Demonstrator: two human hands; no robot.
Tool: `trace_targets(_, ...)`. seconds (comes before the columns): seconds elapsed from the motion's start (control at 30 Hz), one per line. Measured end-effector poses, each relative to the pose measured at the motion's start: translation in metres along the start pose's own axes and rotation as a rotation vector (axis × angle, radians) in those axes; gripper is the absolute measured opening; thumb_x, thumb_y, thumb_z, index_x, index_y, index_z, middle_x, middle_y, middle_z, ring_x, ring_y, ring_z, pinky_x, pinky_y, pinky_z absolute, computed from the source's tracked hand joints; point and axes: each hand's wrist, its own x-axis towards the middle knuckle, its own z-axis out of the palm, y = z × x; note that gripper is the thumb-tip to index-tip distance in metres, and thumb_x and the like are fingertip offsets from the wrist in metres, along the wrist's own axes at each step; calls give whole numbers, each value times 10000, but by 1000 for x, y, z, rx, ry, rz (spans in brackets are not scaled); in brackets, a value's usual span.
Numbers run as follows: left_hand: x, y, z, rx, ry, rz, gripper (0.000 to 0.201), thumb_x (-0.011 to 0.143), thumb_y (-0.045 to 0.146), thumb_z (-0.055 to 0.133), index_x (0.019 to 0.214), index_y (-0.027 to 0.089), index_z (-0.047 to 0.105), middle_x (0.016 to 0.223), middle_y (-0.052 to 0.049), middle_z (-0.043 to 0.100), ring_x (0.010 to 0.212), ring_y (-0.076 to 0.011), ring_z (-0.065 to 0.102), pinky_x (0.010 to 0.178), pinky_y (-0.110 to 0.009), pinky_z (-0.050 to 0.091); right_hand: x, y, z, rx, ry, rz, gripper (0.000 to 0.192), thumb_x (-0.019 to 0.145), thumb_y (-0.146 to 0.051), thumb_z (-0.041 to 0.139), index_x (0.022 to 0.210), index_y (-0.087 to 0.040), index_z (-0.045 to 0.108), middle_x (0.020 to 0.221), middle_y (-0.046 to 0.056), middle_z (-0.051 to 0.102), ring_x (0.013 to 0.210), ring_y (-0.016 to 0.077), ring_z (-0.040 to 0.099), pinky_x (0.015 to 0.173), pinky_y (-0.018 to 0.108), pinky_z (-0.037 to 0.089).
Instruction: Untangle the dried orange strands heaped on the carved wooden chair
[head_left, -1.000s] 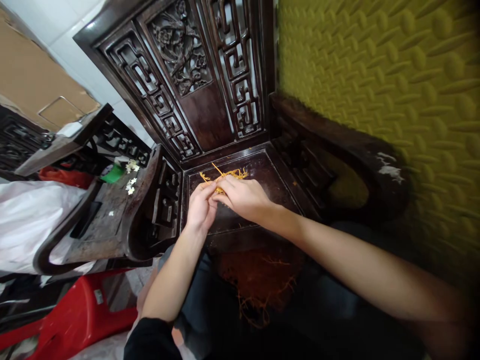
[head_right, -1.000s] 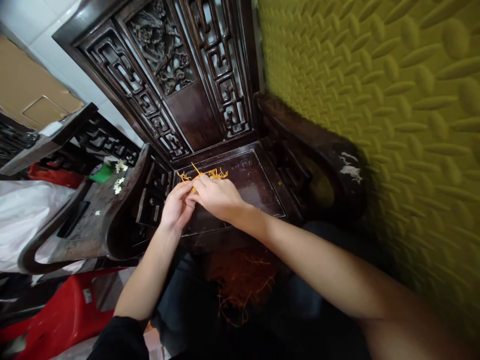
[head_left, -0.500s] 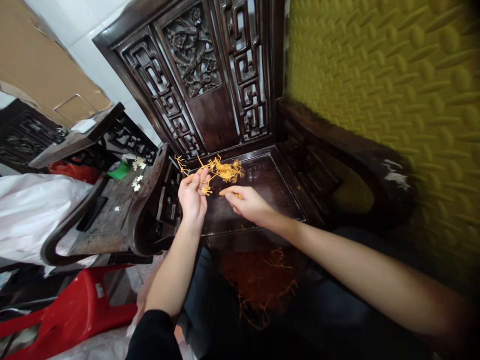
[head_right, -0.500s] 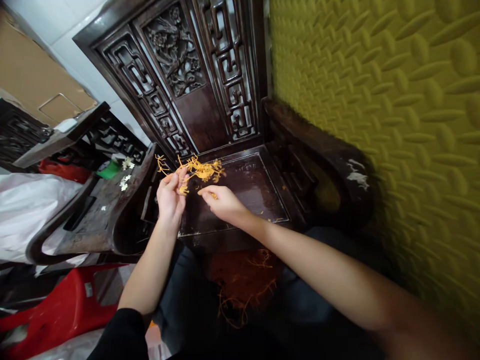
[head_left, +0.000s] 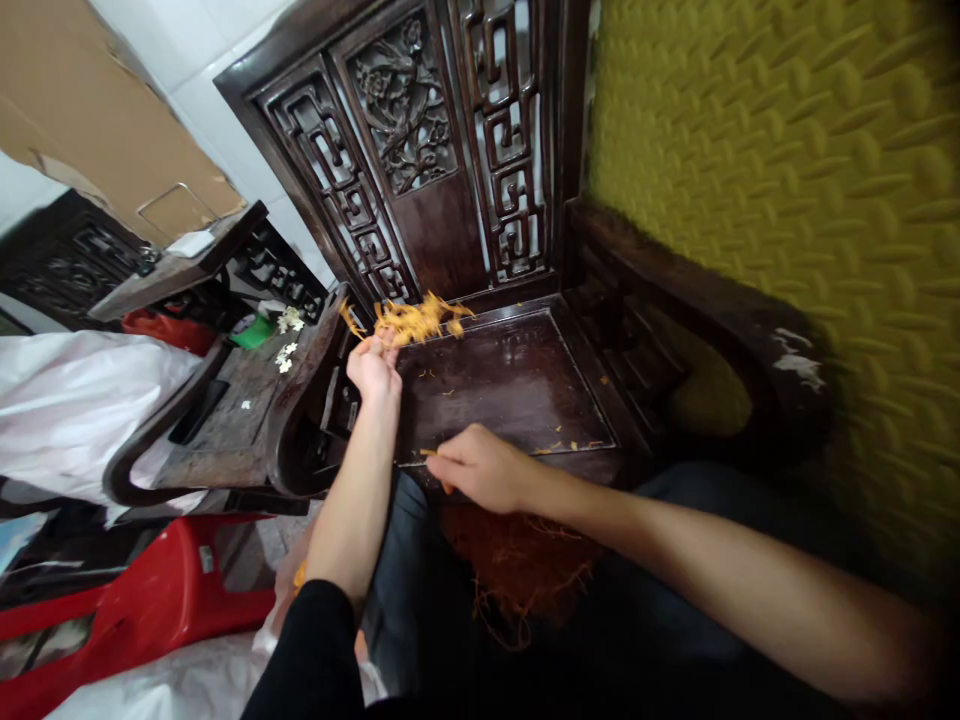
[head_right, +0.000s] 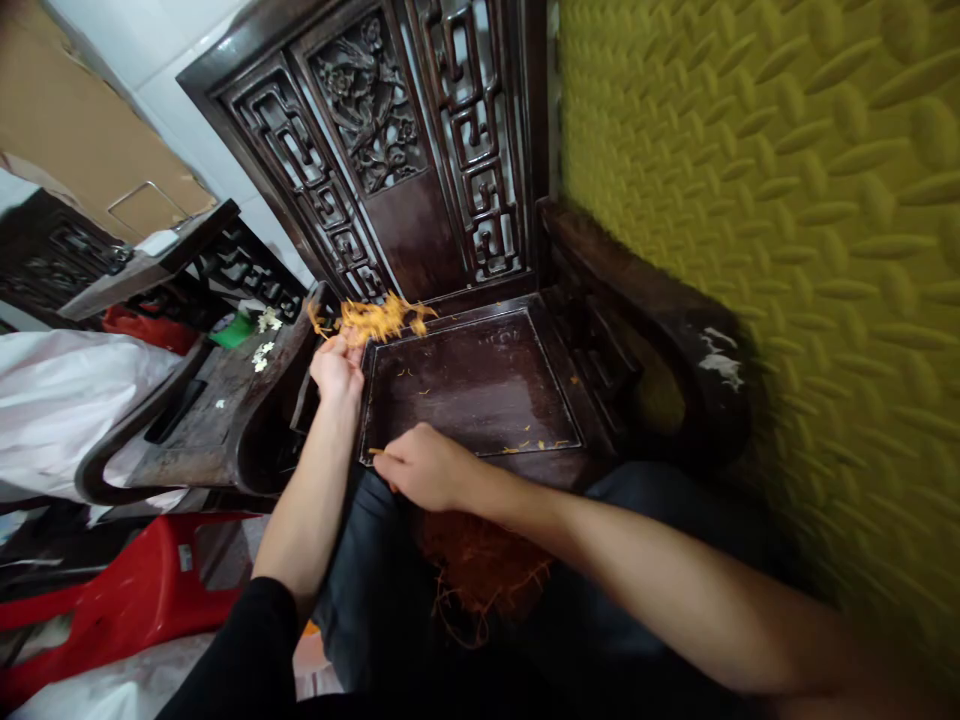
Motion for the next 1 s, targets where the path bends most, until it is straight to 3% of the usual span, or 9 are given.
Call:
trace_targets(0.13,10,14,-15,103,-308,-130,198,733,5,551,782,165,445,970,-128,753,953,-220,754,831,-365,597,-7,-3,-27,41,-109,79,313,947,-198,472,905,-109,769,608,15,684,515,113,592,585,235,432)
trace_targets(0.2,0,15,-22,208,-470,-188,232,656,11,560,767,170,433,980,-119,761,922,-242,760,766,-354,602,-5,4,-53,64,-10,94,343,948,-193,463,1106,-103,754,653,23,709,552,126,624,607,245,463)
trace_targets(0.3,-18,16,-28,349,-568,-183,235,585,45,552,792,155,533,853,-71,763,670,-193,738,632,-283,573,-1,16,-89,70,251,58,390,950,-222,487,1257,-141,713,787,38,751,575,129,626,616,267,488)
trace_targets(0.4,-32,18,-30,403,-659,-135,242,614,96,546,833,112,648,878,-94,771,413,-78,561,457,-204,436,2,25,-104,-17,480,17,364,936,-265,555,1240,-175,734,955,60,782,739,172,697,759,330,547)
trace_targets(0.47,-40,20,-29,401,-730,-125,165,708,149,572,832,98,669,976,-128,772,343,-17,409,368,-186,281,5,28,-102,-74,519,20,325,905,-314,634,1169,-180,769,1084,74,777,928,219,722,901,375,545)
trace_targets(0.57,-52,20,-27,427,-751,-135,140,796,243,688,867,126,660,934,-87,770,337,8,308,347,-181,177,9,28,-89,-127,461,75,382,862,-419,704,1133,-162,784,1116,99,770,982,249,725,930,383,538)
trace_targets(0.7,-64,17,-23,406,-728,-77,241,741,266,821,882,153,663,834,-43,748,564,-75,597,547,-185,452,11,26,-79,-89,289,58,414,895,-518,643,1044,-167,803,983,79,788,877,212,719,797,314,529)
trace_targets(0.8,-68,15,-20,370,-726,-69,248,736,271,832,884,146,678,882,-81,759,774,-154,699,752,-268,540,11,29,-82,-53,165,40,409,871,-532,669,1012,-172,802,918,60,782,829,188,693,730,280,493)
trace_targets(1.0,-68,16,-19,425,-772,-68,431,646,115,844,1062,145,734,1029,-114,765,913,-192,714,818,-282,549,16,37,-87,-135,193,19,258,892,-350,643,973,-158,795,895,51,771,782,170,654,707,274,446)
